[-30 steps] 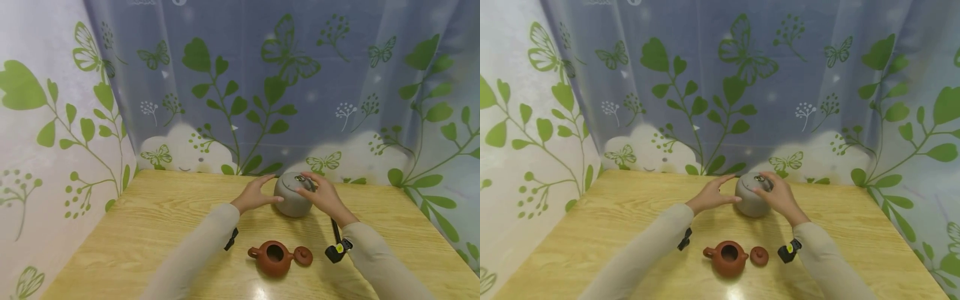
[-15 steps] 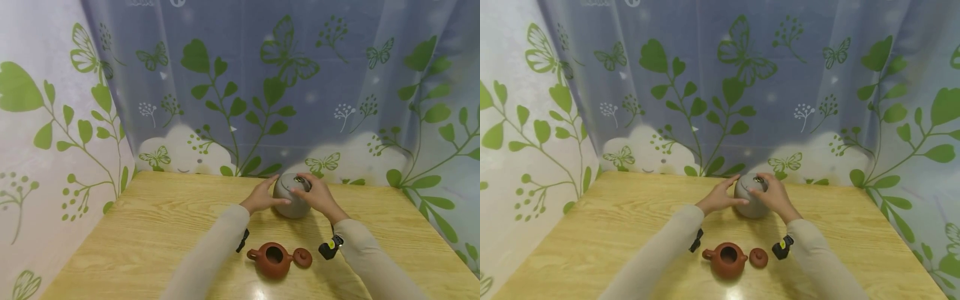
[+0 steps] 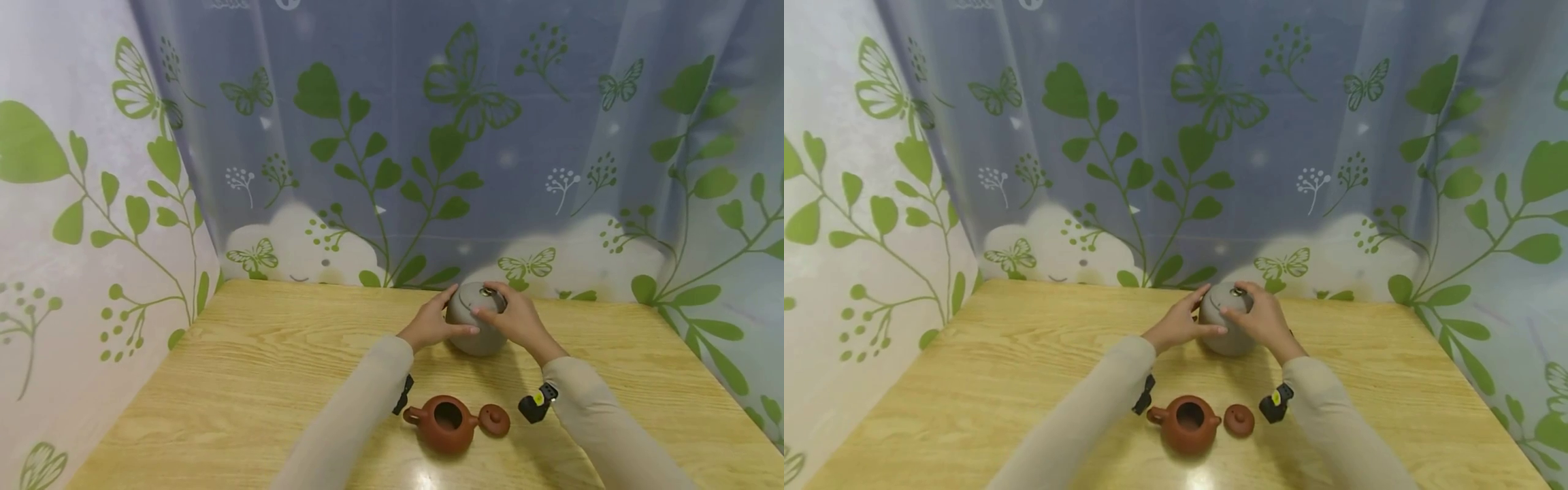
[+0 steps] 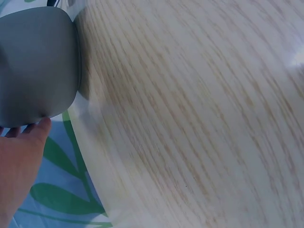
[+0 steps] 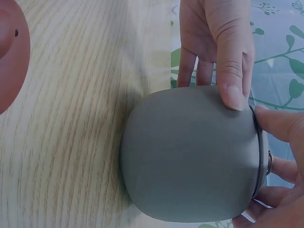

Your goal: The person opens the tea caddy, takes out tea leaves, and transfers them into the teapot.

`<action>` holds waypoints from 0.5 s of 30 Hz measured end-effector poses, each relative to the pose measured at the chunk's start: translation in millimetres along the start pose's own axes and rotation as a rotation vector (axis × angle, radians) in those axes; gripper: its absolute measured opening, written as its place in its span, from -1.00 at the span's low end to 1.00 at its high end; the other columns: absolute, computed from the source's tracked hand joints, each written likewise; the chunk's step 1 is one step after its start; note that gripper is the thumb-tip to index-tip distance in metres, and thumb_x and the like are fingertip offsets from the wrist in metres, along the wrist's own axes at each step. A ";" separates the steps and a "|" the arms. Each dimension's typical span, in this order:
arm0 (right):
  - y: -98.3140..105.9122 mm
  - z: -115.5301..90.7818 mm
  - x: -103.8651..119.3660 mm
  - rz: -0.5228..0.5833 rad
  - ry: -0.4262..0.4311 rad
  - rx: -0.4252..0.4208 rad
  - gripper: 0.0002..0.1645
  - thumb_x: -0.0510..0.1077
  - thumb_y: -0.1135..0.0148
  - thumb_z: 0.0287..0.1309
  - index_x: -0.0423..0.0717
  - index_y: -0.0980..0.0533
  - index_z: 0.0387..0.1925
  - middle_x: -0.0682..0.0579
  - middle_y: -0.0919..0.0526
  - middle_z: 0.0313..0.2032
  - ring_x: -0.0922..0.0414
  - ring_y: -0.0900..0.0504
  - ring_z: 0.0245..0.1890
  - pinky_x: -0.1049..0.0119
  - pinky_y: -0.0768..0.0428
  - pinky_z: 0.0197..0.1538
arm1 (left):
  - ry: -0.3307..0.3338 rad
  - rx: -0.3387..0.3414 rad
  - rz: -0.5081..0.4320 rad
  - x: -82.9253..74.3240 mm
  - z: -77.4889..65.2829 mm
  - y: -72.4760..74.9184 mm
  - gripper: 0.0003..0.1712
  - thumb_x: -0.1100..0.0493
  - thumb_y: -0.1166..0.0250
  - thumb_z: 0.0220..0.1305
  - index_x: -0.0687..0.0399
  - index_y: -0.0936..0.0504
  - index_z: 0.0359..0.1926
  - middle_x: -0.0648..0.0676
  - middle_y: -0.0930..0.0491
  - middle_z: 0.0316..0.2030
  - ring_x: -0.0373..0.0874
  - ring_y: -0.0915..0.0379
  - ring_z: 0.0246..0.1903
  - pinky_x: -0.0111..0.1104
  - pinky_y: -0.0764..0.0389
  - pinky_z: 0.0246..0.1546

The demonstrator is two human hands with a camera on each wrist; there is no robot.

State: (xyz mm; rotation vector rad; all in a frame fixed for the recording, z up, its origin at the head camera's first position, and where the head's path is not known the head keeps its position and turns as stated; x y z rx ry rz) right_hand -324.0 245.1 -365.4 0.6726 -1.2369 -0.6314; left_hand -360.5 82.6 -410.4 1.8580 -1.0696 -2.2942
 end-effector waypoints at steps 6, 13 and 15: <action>0.4 -0.6 -1.0 0.003 -0.001 0.010 -0.17 0.09 -0.28 0.22 -0.22 -0.24 0.37 -0.36 -0.29 0.30 -0.34 -0.31 0.25 -0.26 -0.43 0.11 | -0.001 -0.007 -0.012 -1.4 -0.9 -2.1 0.16 -0.06 -0.46 0.08 -0.01 0.07 0.52 0.09 -0.08 0.45 0.00 -0.06 0.41 -0.07 -0.27 0.31; -0.6 -0.4 -1.8 0.015 -0.012 0.012 -0.15 0.09 -0.29 0.20 -0.21 -0.22 0.39 -0.34 -0.27 0.32 -0.32 -0.32 0.25 -0.24 -0.43 0.12 | 0.011 -0.015 -0.073 0.4 0.8 -5.0 0.18 -0.06 -0.48 0.06 -0.01 0.08 0.53 0.11 -0.04 0.46 0.03 -0.05 0.41 -0.09 -0.28 0.31; -1.6 -0.2 -2.4 0.019 -0.009 0.009 -0.14 0.09 -0.30 0.19 -0.20 -0.23 0.39 -0.33 -0.27 0.32 -0.31 -0.32 0.25 -0.23 -0.44 0.12 | 0.011 -0.019 -0.070 1.4 1.1 -5.4 0.18 -0.06 -0.47 0.06 -0.02 0.08 0.53 0.11 -0.04 0.46 0.03 -0.05 0.41 -0.11 -0.28 0.31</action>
Point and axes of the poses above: each hand's wrist, its own z-axis towards the middle knuckle, its own y-axis out of the back of the hand, x = y × z, the point moved 4 cm from there along z, towards the middle knuckle
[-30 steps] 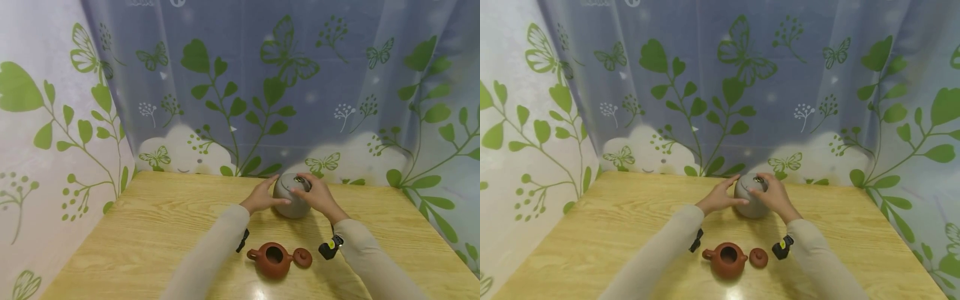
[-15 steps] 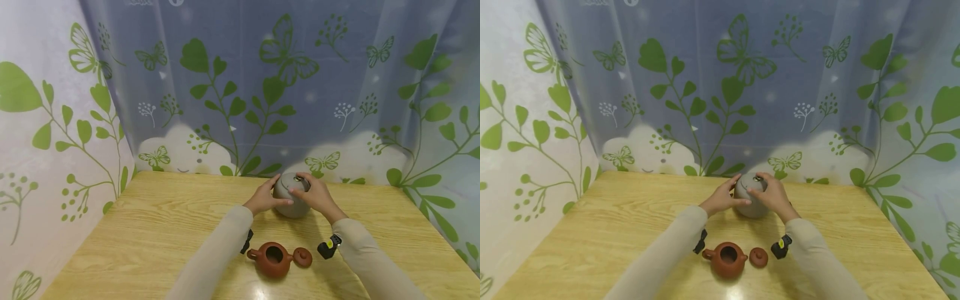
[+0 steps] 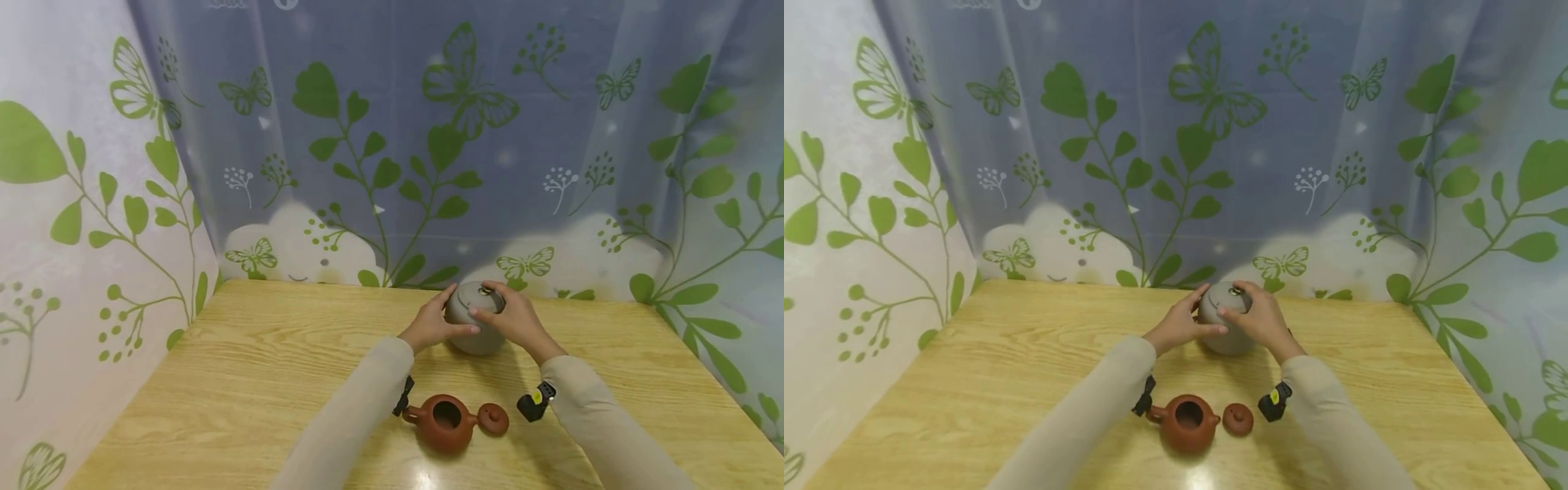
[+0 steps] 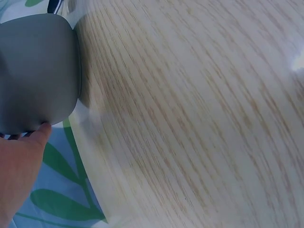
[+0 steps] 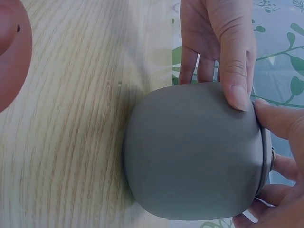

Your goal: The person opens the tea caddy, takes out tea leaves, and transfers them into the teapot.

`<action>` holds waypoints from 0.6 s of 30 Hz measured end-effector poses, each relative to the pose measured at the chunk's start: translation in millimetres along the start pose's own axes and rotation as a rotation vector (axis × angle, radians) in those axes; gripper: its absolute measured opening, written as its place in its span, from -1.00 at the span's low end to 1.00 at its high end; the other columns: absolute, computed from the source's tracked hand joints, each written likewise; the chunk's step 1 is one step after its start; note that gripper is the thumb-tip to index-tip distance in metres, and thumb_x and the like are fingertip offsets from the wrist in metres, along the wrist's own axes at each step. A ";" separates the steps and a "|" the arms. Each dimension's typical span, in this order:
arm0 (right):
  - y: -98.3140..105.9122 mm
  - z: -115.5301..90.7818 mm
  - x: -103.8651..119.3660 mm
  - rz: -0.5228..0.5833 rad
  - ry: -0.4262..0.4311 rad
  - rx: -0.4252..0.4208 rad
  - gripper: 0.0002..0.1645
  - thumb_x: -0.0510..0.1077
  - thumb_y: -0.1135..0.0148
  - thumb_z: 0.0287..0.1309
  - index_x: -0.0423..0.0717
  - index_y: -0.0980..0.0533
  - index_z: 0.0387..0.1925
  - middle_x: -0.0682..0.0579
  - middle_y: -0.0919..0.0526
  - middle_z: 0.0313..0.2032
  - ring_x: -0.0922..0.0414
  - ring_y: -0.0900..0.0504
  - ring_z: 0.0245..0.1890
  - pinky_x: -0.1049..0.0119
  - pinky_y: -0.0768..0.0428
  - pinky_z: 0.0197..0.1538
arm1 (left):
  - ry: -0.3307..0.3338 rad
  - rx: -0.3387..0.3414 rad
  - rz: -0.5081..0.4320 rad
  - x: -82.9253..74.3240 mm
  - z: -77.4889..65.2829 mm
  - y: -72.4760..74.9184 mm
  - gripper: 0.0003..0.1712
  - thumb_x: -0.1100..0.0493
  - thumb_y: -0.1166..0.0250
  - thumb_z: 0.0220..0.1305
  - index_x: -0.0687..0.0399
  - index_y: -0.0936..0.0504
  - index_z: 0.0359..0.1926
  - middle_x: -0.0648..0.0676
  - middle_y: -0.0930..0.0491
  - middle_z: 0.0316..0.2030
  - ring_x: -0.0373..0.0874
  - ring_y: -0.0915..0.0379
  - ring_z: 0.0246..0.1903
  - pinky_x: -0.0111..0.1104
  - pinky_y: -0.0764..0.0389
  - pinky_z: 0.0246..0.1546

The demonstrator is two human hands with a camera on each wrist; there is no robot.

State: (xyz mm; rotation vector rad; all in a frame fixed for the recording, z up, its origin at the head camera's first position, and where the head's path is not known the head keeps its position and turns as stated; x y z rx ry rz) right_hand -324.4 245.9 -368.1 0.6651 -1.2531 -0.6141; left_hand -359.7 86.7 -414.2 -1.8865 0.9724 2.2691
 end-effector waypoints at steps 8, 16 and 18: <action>-1.2 0.6 -1.5 0.013 0.001 -0.027 -0.15 0.08 -0.34 0.16 -0.19 -0.27 0.37 -0.32 -0.27 0.33 -0.31 -0.34 0.24 -0.22 -0.46 0.10 | 0.001 -0.010 0.020 -0.3 -0.6 1.3 0.18 -0.09 -0.47 0.05 -0.02 0.07 0.52 0.12 -0.06 0.45 0.04 -0.08 0.40 -0.11 -0.30 0.30; 0.0 0.4 -0.9 0.017 0.005 -0.047 -0.16 0.08 -0.35 0.14 -0.20 -0.30 0.35 -0.31 -0.30 0.32 -0.29 -0.37 0.23 -0.20 -0.47 0.10 | 0.004 -0.013 0.034 -2.1 -2.0 1.2 0.17 -0.08 -0.47 0.05 -0.03 0.06 0.52 0.13 -0.08 0.44 0.05 -0.11 0.39 -0.11 -0.32 0.29; 0.5 0.5 -1.0 0.021 0.000 -0.050 -0.16 0.09 -0.35 0.14 -0.19 -0.31 0.35 -0.30 -0.29 0.33 -0.28 -0.37 0.23 -0.19 -0.48 0.10 | 0.004 -0.013 0.038 -2.0 -2.1 1.1 0.17 -0.08 -0.47 0.05 -0.03 0.06 0.52 0.13 -0.09 0.44 0.05 -0.11 0.38 -0.11 -0.32 0.29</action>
Point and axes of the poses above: each hand's wrist, its own z-axis towards the middle knuckle, its own y-axis out of the back of the hand, x = y × z, the point moved 4 cm from there along z, towards the middle knuckle
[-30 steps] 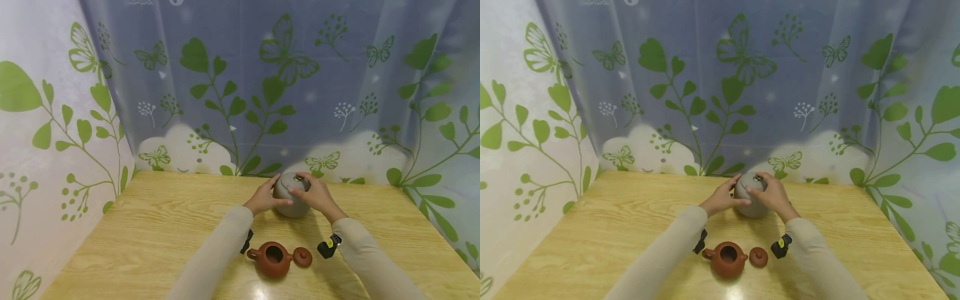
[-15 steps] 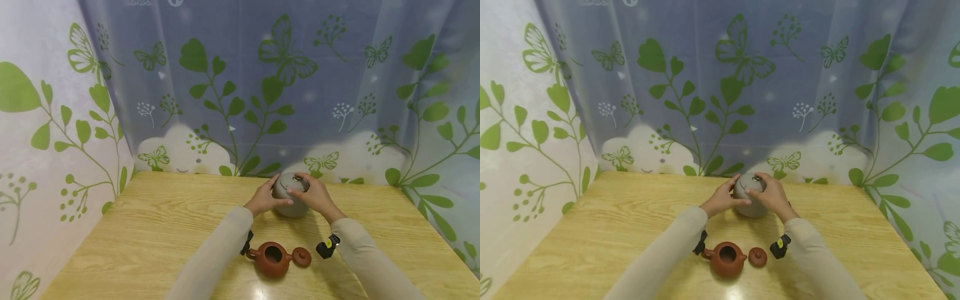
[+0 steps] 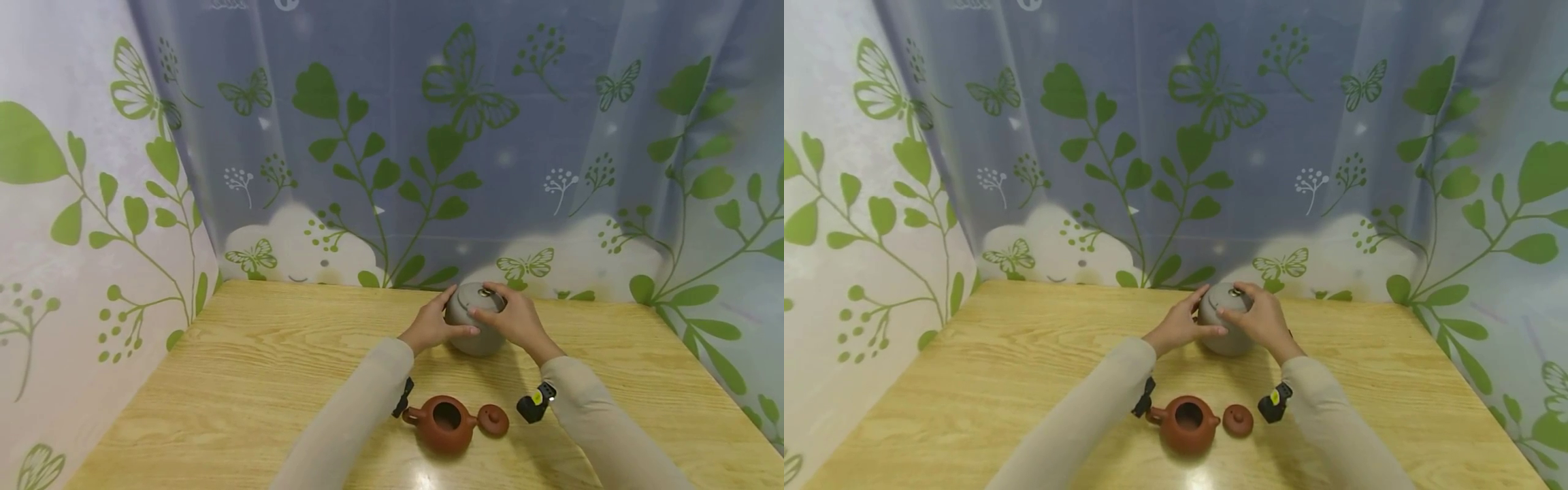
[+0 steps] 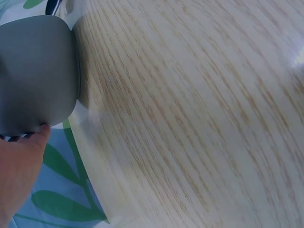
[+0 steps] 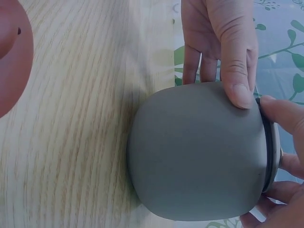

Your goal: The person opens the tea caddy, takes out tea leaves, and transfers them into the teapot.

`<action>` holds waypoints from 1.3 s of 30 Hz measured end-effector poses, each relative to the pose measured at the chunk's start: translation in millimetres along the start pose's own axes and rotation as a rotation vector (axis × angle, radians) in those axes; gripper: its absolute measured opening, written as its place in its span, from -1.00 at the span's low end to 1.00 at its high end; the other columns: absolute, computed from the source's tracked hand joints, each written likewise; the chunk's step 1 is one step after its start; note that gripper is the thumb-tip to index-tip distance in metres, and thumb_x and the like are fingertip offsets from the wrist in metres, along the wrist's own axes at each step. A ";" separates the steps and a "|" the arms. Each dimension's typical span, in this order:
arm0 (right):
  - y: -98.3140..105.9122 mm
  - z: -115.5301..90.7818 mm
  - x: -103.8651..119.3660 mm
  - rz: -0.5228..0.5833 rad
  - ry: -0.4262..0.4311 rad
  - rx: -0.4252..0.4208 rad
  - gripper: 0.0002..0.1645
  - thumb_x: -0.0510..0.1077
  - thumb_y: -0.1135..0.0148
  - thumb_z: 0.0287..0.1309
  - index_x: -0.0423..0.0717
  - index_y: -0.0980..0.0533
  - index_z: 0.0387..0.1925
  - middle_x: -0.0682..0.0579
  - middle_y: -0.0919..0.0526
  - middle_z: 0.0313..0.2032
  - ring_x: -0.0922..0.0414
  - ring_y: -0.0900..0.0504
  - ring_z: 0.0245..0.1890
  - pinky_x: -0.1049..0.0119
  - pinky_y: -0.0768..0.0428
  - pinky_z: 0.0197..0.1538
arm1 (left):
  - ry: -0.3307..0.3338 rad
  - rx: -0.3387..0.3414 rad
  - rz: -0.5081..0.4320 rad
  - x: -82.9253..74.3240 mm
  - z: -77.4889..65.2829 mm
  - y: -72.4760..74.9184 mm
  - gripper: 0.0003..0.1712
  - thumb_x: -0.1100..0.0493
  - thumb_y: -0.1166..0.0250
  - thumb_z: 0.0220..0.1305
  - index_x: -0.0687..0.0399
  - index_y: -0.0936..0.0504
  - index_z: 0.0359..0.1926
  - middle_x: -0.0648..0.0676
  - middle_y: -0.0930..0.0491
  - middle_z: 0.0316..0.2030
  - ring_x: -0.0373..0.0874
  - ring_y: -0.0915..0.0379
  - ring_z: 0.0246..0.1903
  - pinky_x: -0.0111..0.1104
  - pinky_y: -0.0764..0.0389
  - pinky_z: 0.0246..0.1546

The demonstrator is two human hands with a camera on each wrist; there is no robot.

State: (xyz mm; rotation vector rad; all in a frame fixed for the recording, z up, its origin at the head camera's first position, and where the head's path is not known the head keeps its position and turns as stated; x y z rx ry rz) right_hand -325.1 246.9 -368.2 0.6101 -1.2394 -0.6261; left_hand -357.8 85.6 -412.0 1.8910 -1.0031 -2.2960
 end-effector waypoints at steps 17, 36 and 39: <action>28.0 -12.6 1.7 -0.020 -0.020 -0.027 -0.08 0.28 -0.28 0.12 -0.10 -0.29 0.38 -0.30 -0.29 0.32 -0.28 -0.52 -0.02 -0.01 -0.56 -0.13 | 0.001 0.012 -0.013 -0.8 -0.2 1.7 0.16 -0.06 -0.47 0.06 -0.09 0.06 0.52 0.09 -0.09 0.45 0.01 -0.10 0.39 -0.11 -0.33 0.28; 81.2 -48.4 -56.5 -0.055 -0.164 -0.116 0.00 0.32 -0.22 0.15 -0.20 -0.20 0.41 -0.48 -0.22 0.30 -0.37 -0.42 0.08 0.21 -0.48 -0.36 | 0.004 -0.004 -0.009 -1.8 -2.1 1.1 0.19 -0.06 -0.50 0.02 -0.11 0.05 0.52 0.08 -0.11 0.44 -0.02 -0.08 0.40 -0.12 -0.26 0.32; 81.9 -55.0 -71.1 -0.085 -0.190 -0.116 0.00 0.31 -0.20 0.17 -0.25 -0.20 0.40 -0.51 -0.22 0.28 -0.42 -0.38 0.10 0.07 -0.54 -0.27 | 0.002 -0.003 -0.009 -2.2 -2.7 1.3 0.18 -0.05 -0.50 0.02 -0.09 0.05 0.52 0.08 -0.12 0.44 -0.01 -0.08 0.40 -0.11 -0.26 0.33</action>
Point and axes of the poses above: each hand's wrist, its own z-axis towards the middle knuckle, its own y-axis out of the back of the hand, x = y × z, the point moved 4 cm from there along z, towards the middle knuckle
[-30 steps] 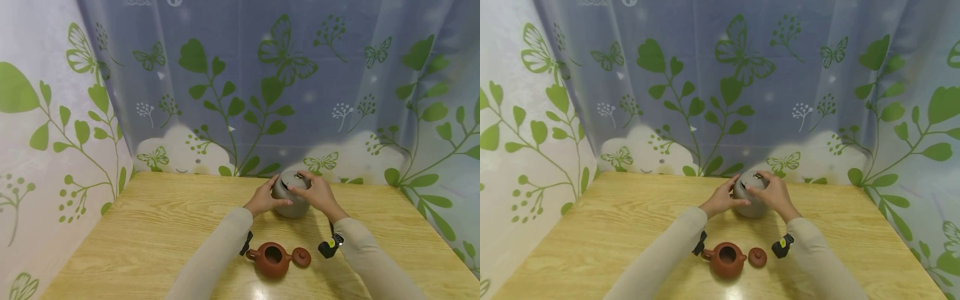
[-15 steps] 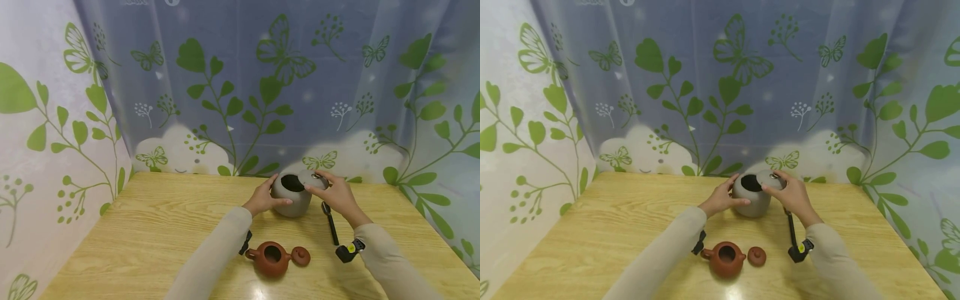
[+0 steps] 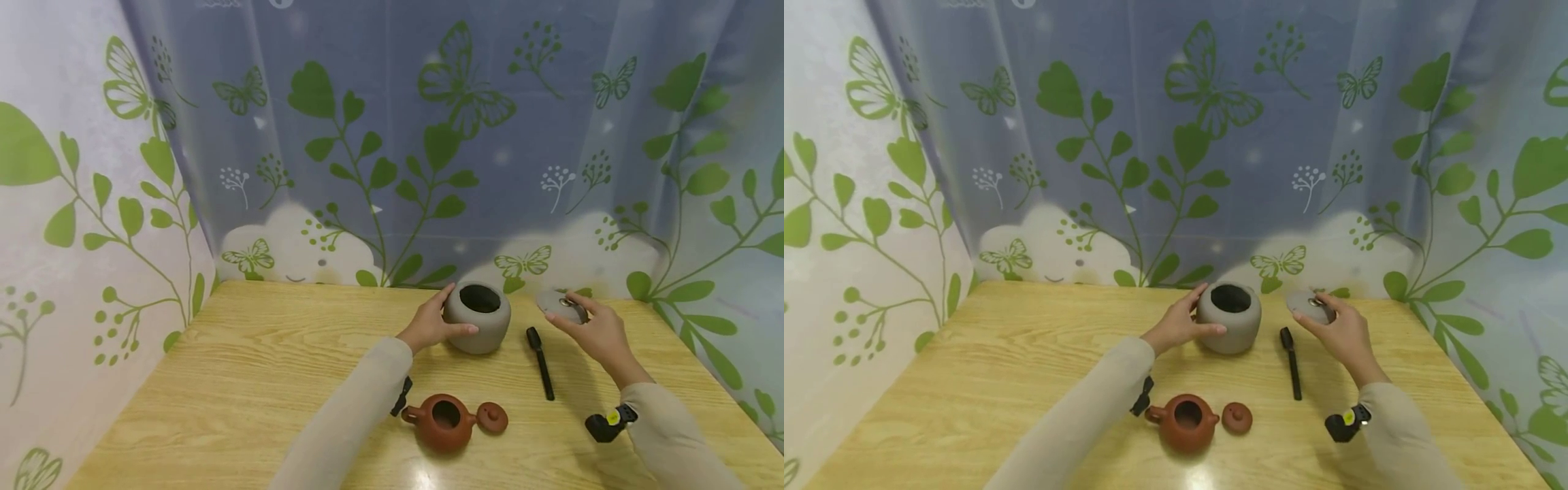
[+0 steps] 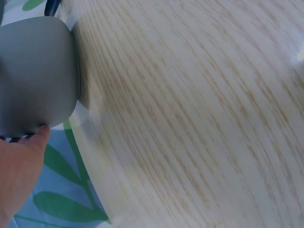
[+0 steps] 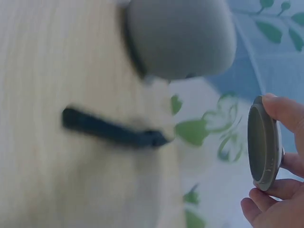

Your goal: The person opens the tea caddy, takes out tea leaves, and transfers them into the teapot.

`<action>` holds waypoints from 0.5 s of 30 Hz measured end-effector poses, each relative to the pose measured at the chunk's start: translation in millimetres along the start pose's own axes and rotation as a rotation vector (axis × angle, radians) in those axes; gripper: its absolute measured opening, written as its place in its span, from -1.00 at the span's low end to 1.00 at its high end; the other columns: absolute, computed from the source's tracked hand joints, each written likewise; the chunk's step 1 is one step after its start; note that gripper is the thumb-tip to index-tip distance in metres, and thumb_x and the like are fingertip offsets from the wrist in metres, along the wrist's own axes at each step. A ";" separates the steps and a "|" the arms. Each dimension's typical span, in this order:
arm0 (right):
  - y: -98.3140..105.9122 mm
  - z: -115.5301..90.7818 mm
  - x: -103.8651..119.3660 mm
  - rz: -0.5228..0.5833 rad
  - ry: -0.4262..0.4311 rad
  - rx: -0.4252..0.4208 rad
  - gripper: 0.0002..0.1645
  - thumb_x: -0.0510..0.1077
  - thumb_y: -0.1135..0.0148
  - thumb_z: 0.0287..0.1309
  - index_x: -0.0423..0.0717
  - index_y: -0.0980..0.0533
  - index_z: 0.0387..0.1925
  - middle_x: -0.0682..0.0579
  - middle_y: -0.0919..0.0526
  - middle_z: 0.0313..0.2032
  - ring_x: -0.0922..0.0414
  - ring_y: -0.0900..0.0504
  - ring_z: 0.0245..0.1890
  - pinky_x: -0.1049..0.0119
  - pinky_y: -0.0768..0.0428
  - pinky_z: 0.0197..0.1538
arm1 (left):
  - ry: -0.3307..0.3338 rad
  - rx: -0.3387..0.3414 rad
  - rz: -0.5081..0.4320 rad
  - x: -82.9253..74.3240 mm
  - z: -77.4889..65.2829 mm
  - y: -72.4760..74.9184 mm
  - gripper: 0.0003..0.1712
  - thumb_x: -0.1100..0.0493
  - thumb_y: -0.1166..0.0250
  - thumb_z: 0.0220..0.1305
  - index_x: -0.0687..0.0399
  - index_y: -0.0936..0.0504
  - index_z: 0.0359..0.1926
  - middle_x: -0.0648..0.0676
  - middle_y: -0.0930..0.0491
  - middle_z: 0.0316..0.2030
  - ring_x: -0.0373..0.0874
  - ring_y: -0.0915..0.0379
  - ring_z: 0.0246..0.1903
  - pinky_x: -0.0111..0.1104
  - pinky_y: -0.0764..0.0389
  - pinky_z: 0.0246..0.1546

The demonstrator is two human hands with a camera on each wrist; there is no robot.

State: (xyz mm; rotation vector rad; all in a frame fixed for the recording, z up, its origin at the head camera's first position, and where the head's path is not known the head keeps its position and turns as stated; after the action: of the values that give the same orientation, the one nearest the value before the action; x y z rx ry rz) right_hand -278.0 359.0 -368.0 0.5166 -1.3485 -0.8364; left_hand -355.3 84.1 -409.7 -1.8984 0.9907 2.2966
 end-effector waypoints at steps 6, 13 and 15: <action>-0.7 -6.5 -32.5 -0.043 -0.036 -0.011 0.00 0.29 -0.19 0.20 -0.38 -0.19 0.37 -0.53 -0.24 0.25 -0.46 -0.33 0.12 -0.23 -0.50 -0.07 | 0.001 0.004 0.001 0.4 0.3 0.0 0.18 -0.06 -0.50 0.02 -0.11 0.05 0.52 0.08 -0.11 0.44 0.00 -0.08 0.40 -0.11 -0.26 0.32; -0.5 -12.1 -59.2 -0.065 -0.080 0.029 0.02 0.26 -0.17 0.22 -0.48 -0.16 0.34 -0.60 -0.21 0.22 -0.50 -0.30 0.12 -0.26 -0.47 -0.01 | -0.001 0.003 -0.002 1.3 1.0 0.1 0.19 -0.06 -0.50 0.02 -0.05 0.05 0.52 0.09 -0.10 0.44 0.00 -0.08 0.40 -0.11 -0.26 0.32; -1.0 -12.8 -64.3 -0.070 -0.091 0.050 0.03 0.27 -0.18 0.22 -0.49 -0.16 0.34 -0.60 -0.20 0.22 -0.51 -0.28 0.13 -0.27 -0.45 0.02 | -0.002 0.002 -0.001 1.6 1.4 0.1 0.19 -0.06 -0.50 0.02 -0.04 0.05 0.52 0.09 -0.10 0.45 0.00 -0.08 0.40 -0.11 -0.27 0.32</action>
State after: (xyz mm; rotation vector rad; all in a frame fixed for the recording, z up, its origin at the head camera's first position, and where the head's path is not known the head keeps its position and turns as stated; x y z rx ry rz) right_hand -266.2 406.5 -411.7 0.5734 -1.4442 -0.8938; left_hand -357.0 84.0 -410.9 -1.8945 0.9911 2.2955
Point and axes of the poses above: each hand's wrist, its own z-axis towards the middle knuckle, its own y-axis out of the back of the hand, x = y × z, the point moved 4 cm from there along z, towards the middle knuckle
